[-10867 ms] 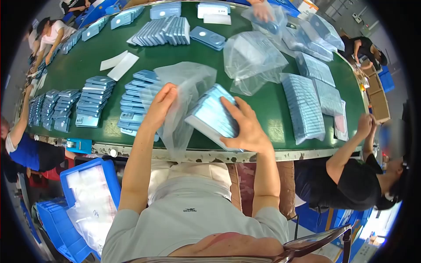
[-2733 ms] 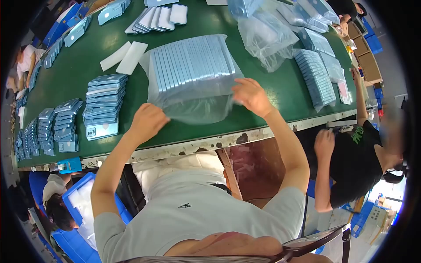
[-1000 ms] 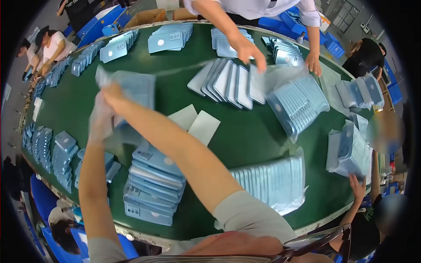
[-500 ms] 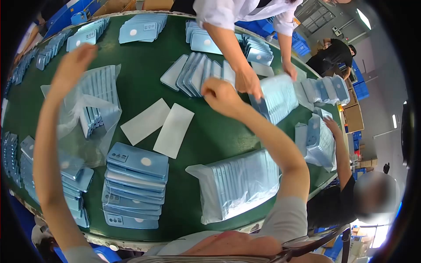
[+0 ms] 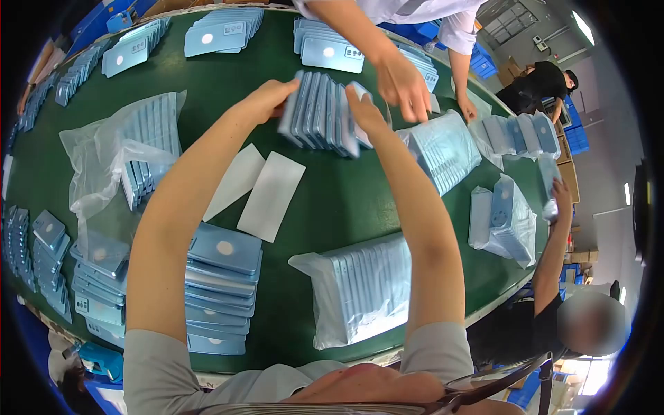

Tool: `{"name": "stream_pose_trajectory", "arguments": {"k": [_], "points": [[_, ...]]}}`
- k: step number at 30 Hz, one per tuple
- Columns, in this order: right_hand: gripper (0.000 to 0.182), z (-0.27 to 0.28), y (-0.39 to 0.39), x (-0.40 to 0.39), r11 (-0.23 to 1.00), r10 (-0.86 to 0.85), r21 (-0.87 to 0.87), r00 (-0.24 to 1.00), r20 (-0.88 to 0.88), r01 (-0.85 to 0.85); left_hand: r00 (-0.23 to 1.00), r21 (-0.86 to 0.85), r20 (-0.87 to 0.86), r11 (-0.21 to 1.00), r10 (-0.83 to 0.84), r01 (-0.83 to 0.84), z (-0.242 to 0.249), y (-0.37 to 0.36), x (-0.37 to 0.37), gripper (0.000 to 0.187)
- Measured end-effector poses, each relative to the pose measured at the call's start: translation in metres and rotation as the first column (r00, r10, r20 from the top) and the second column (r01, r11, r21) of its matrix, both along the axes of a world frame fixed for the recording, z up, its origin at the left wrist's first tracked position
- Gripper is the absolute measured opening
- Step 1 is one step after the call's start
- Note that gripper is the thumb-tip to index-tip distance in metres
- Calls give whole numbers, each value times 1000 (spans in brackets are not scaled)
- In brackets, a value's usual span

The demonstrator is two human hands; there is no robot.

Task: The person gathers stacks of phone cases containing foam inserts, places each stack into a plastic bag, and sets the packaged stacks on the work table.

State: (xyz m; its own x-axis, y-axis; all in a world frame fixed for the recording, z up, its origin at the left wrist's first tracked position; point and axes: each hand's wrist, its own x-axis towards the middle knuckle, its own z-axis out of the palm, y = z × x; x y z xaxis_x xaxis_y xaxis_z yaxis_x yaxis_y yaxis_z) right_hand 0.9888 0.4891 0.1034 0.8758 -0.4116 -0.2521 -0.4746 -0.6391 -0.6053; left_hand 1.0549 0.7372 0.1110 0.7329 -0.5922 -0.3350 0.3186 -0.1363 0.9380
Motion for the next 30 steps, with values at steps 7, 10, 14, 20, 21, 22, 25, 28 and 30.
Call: {"name": "stream_pose_trajectory", "arguments": {"k": [7,10,14,20,21,22,25,28,30], "points": [[93,60,43,-71,585,-50,808,997,-51,71,858,588,442,807,-263,-55,27,-17,-26,104],[59,54,71,-81,273,-164,962,986,21,25,779,736,499,660,-379,-150,70,-16,-49,121],[41,36,76,-71,750,162,593,950,267,-294,646,873,450,455,-616,-175,75,-13,-61,127],[79,81,49,-56,760,614,112,764,200,-640,142,872,473,486,-869,68,72,-1,-75,108],[79,77,47,-56,766,607,117,771,193,-632,138,871,472,485,-870,79,66,0,-82,108],[84,77,51,-58,750,608,256,788,100,-610,-81,798,601,603,-795,0,61,5,-91,103],[91,73,52,-80,784,504,405,863,29,-471,-325,611,728,786,-603,-90,52,29,-111,88],[83,71,54,-98,712,422,633,906,-41,-303,426,638,768,631,-478,-443,51,53,-132,67],[79,70,67,-110,720,441,601,898,-10,-347,874,607,436,787,-215,-109,41,62,-127,64]]}}
